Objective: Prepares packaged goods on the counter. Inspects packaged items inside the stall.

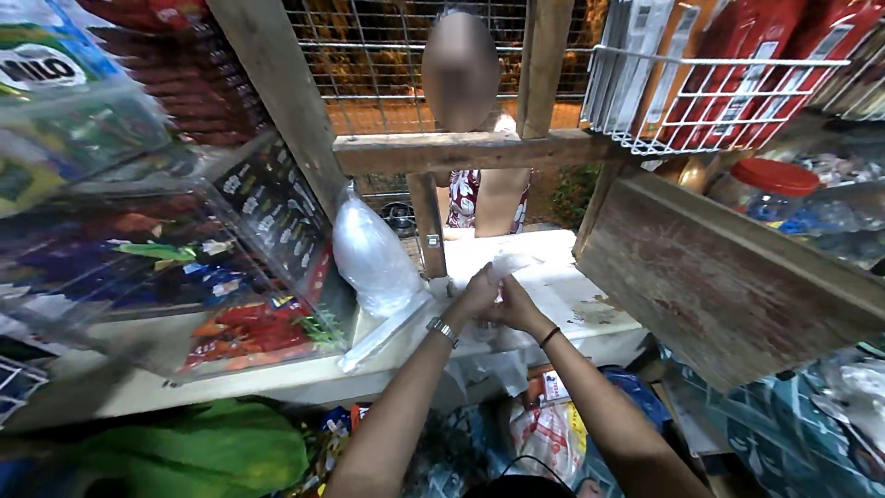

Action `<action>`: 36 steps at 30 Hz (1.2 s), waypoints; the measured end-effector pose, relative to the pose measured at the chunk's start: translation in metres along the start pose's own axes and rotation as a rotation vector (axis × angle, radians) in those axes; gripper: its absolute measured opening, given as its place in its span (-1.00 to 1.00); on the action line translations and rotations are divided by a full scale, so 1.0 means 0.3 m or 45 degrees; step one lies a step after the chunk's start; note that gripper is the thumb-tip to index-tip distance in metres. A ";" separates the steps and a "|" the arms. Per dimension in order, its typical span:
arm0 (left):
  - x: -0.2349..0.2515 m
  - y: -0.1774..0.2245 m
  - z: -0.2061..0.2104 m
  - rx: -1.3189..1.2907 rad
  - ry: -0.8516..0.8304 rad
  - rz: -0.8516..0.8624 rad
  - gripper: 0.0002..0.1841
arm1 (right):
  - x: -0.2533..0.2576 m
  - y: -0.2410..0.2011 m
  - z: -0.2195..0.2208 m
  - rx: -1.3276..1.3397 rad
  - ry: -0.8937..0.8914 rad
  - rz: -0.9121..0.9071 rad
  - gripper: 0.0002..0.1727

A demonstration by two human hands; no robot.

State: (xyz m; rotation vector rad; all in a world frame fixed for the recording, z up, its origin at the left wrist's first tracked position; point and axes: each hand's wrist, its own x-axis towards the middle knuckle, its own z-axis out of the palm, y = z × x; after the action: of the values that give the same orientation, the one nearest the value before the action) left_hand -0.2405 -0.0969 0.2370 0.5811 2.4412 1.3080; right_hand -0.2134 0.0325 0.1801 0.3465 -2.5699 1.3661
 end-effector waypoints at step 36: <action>-0.018 -0.063 0.048 -0.347 0.292 0.247 -0.72 | 0.068 -0.353 -0.317 0.408 -0.119 -0.371 -0.26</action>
State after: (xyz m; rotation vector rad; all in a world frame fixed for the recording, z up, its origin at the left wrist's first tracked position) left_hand -0.2333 -0.0986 0.2139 0.6378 2.3643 1.8423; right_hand -0.1937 0.0521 0.3211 0.8198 -2.2475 1.6752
